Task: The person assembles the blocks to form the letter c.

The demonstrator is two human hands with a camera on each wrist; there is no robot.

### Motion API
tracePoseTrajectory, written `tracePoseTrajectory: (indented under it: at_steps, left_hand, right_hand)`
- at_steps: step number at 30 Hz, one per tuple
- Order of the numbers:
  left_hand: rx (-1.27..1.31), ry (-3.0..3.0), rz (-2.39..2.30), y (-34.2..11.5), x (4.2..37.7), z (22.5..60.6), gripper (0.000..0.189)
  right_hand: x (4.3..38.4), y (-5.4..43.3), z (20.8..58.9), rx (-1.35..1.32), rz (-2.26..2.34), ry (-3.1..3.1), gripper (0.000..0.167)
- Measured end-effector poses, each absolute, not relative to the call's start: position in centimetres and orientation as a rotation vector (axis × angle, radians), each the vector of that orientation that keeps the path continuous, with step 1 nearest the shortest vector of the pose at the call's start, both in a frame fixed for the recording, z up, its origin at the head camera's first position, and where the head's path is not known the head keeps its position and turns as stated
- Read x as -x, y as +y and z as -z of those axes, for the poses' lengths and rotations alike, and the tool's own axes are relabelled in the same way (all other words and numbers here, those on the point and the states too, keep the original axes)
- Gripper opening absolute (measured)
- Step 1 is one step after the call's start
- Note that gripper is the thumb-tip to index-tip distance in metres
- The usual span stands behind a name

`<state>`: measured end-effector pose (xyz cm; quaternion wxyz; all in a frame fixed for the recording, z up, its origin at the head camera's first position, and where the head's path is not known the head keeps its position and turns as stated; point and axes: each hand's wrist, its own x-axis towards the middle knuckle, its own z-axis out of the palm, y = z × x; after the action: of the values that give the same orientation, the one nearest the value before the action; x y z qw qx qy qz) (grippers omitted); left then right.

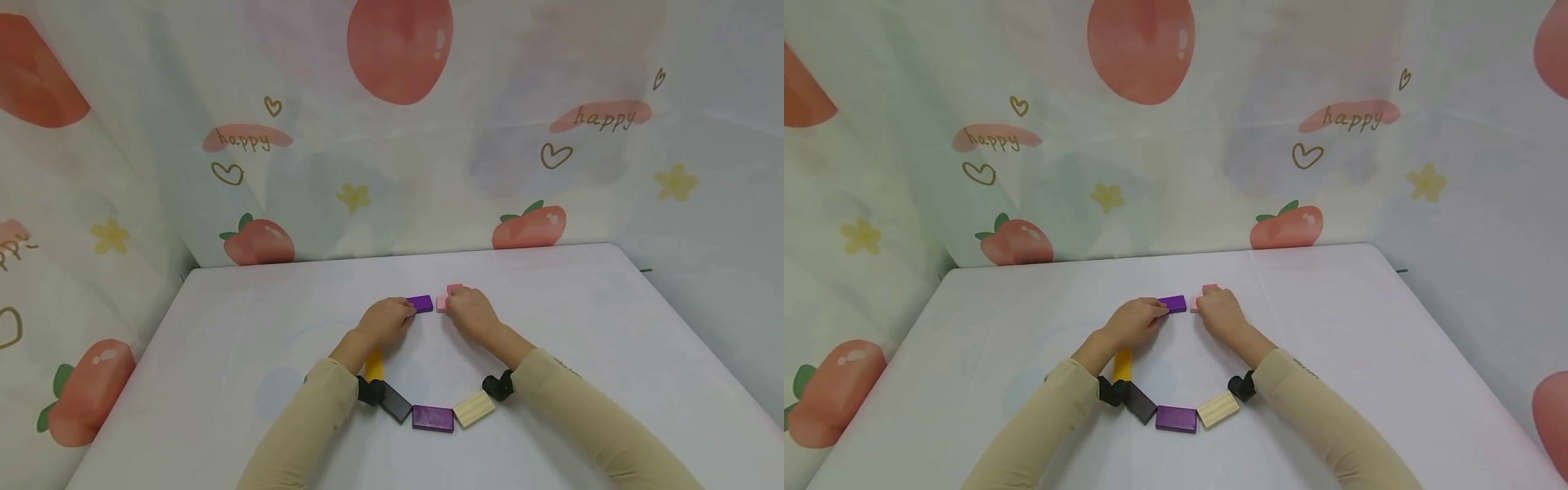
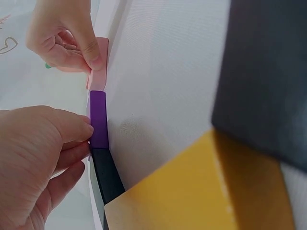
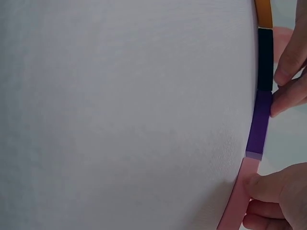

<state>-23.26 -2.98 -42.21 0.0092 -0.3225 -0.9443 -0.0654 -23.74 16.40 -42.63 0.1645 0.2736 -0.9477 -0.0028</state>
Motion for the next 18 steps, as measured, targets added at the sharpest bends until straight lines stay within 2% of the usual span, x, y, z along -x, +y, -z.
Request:
tracePoseTrajectory:
  at_steps: [18]
  left_hand:
    - [1.029,-2.902,0.227,-3.22,23.47,42.52,0.026]
  right_hand:
    - [24.24,16.19,42.64,-0.8,0.025,-2.723,0.01]
